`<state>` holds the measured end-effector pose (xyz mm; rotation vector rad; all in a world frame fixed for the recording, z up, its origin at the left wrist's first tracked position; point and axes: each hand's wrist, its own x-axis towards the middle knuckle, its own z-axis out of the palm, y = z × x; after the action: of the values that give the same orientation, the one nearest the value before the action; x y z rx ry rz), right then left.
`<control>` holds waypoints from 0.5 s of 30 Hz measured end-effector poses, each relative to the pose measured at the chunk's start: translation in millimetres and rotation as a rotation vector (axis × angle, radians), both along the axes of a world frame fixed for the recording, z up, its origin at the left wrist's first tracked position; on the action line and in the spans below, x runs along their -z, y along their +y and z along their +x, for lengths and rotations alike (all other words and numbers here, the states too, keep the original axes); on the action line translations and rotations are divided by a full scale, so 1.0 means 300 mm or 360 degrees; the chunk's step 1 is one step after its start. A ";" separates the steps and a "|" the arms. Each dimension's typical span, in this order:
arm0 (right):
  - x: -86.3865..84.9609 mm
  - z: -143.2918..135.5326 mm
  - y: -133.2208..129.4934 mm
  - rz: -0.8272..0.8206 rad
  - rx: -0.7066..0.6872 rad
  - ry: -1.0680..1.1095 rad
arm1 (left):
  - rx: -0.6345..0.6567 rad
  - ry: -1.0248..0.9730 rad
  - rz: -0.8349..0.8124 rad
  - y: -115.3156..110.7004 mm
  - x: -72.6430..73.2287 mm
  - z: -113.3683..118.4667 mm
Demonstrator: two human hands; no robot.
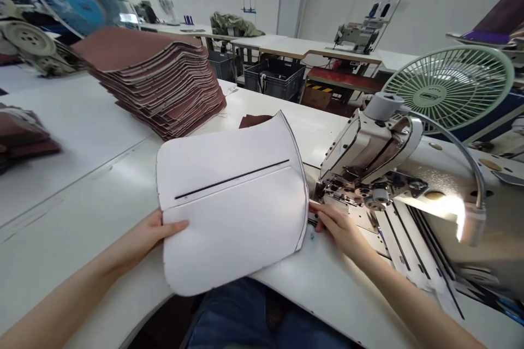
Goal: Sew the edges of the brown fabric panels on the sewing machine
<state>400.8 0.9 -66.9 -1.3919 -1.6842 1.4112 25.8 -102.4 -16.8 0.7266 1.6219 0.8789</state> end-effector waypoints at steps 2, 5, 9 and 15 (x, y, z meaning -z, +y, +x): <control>-0.028 -0.050 0.010 -0.0431 -0.0103 0.0226 | 0.0012 0.0047 -0.0105 -0.059 -0.008 -0.062; -0.067 -0.125 0.018 -0.0656 -0.0222 0.0431 | 0.0000 0.0045 -0.0201 -0.110 -0.009 -0.127; -0.090 -0.181 0.003 -0.0712 -0.0306 0.0509 | 0.0037 -0.0048 -0.0285 -0.121 -0.006 -0.171; -0.056 -0.211 -0.041 -0.0539 -0.0222 0.0203 | -0.0060 0.0179 0.0007 -0.039 -0.120 -0.181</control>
<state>337.4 -11.5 -50.0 -1.3423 -1.5360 1.8927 -28.5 -114.0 19.3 0.7619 1.7386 0.8821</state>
